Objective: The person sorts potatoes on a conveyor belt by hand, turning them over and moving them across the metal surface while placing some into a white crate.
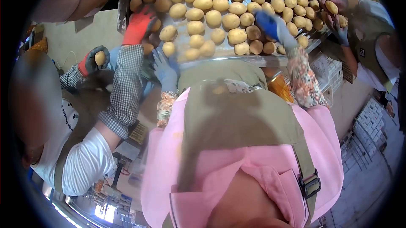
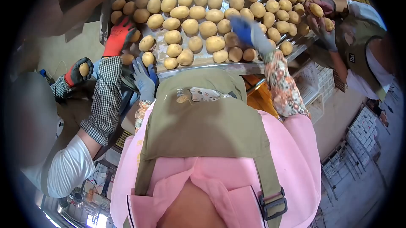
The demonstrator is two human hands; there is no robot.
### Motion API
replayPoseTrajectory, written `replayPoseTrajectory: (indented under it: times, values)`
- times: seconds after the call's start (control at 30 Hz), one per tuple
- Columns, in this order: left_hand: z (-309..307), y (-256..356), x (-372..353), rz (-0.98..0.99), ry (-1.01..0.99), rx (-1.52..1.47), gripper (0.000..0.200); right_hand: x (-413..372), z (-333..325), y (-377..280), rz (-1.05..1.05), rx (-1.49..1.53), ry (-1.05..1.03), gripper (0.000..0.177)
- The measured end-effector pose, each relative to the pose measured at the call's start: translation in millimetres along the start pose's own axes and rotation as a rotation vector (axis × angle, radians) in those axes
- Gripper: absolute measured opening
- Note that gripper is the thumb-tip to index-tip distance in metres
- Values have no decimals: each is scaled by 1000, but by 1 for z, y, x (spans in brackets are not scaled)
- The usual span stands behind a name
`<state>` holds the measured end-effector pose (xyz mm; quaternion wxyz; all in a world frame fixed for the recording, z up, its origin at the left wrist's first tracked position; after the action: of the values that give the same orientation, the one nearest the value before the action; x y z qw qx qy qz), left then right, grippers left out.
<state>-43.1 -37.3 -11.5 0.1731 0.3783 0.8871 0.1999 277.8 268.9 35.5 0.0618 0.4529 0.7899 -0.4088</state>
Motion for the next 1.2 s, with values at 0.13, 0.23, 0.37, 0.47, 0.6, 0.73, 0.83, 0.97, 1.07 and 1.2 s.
replayPoseTrajectory:
  times: [0.13, 0.23, 0.37, 0.47, 0.6, 0.73, 0.83, 0.97, 1.07, 1.2]
  values:
    - [5, 9, -13, 79, 52, 123, 64, 58, -34, -26, 172, -373, 289, 44]
    - [9, 28, -5, 202, 113, 148, 58, 78, -20, -45, 300, -866, 227, 51]
    - [0, 68, 5, 295, 49, 25, 54, 72, -30, -37, 240, -594, 232, 49]
    - [-5, 93, 13, 344, 70, -285, 41, 50, -36, -23, 14, -177, 476, 60]
    - [6, 119, 25, 260, -150, -667, 35, 5, -31, -56, -39, 146, 468, 51]
    - [7, 158, 35, 492, -301, -363, 45, -12, -3, -74, 178, 378, 138, 60]
    - [13, 146, 35, 502, -349, -149, 53, -2, 29, -62, -203, -172, 187, 43]
    - [-2, 107, 32, 546, -354, 120, 57, 51, -5, -51, -49, 267, 378, 36]
    - [-22, 79, 26, 331, -312, 222, 60, 84, -27, -52, -173, -319, 212, 52]
    - [-32, 43, 12, 198, -290, 155, 61, 127, -13, -46, -59, -514, 62, 69]
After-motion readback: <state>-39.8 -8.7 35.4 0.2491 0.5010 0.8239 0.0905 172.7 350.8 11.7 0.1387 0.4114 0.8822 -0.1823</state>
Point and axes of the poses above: each hand's wrist, its own x-axis towards the middle knuckle, its own z-axis out of the palm, y = z × x, the point moved 2 cm from there along x, towards the middle knuckle, and after that the axes turned 10 degrees about -x, right-handed, at the moved point
